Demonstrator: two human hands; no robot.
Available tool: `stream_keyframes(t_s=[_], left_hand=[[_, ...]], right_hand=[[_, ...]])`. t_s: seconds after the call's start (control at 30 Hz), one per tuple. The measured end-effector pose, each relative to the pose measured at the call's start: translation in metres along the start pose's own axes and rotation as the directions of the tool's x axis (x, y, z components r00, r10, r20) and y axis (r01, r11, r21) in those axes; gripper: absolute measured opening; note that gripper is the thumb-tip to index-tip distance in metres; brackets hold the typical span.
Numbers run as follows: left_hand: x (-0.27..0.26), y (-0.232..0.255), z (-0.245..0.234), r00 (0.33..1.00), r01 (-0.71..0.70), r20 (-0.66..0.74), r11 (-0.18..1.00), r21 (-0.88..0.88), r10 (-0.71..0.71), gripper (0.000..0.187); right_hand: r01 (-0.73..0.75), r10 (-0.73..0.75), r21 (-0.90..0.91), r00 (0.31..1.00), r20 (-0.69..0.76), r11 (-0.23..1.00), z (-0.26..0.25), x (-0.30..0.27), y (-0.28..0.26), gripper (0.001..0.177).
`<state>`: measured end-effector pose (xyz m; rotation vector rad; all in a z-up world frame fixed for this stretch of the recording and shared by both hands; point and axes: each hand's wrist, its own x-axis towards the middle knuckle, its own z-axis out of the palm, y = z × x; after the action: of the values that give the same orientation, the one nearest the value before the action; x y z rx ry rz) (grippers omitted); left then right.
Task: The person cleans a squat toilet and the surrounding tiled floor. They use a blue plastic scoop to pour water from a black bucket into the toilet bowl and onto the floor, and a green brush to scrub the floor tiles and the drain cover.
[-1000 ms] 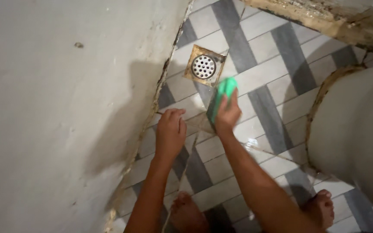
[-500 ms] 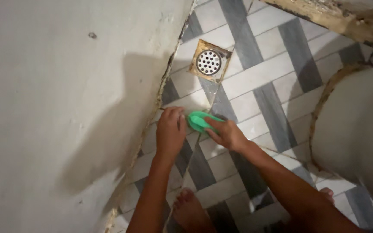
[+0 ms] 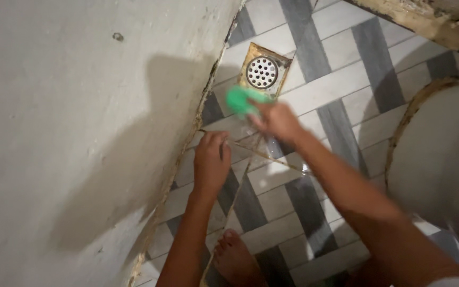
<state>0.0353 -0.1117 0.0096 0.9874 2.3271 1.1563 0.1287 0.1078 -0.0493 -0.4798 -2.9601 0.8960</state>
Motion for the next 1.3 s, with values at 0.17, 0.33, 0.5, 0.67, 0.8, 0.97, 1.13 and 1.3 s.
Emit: stream_keyframes(t_s=[0.17,0.33,0.5,0.67,0.8,0.97,1.13,1.3], left_hand=[[0.003,0.004,0.004,0.992,-0.041,-0.121,0.999,-0.020,0.038,0.019],[0.006,0.008,0.003,0.984,-0.081,-0.159,0.996,-0.023,0.076,0.021],[0.002,0.012,0.012,0.992,-0.024,-0.126,0.998,-0.058,0.017,0.021],[-0.003,0.019,0.025,0.992,-0.055,-0.118,0.995,-0.084,0.045,0.020],[-0.003,0.030,0.040,0.996,-0.063,-0.070,0.996,-0.060,0.059,0.020],[-0.002,0.044,0.050,0.990,-0.127,-0.060,0.990,-0.057,0.124,0.021],[-0.006,0.055,0.049,0.983,-0.173,-0.063,0.985,-0.004,0.173,0.023],[-0.010,0.052,0.047,0.989,-0.146,-0.028,0.989,-0.009,0.146,0.019]], right_hand=[[0.271,-0.254,0.103,0.955,-0.151,0.957,0.035,-0.038,-0.052,0.048],[0.008,0.005,0.105,0.993,-0.120,0.994,0.035,0.026,-0.020,0.046],[-0.212,0.245,0.138,0.920,-0.306,0.967,0.021,0.035,0.019,0.042],[-0.442,0.578,0.375,0.579,-0.575,0.815,-0.004,-0.084,0.064,0.038],[-0.466,0.517,0.296,0.471,-0.715,0.834,0.010,-0.151,0.065,0.041],[-0.578,0.721,0.434,0.591,-0.362,0.691,0.043,-0.087,0.036,0.063],[-0.236,0.404,0.347,0.715,-0.570,0.908,0.052,-0.011,0.024,0.043],[-0.263,0.614,0.555,0.372,-0.696,0.789,0.045,-0.099,0.067,0.033]])
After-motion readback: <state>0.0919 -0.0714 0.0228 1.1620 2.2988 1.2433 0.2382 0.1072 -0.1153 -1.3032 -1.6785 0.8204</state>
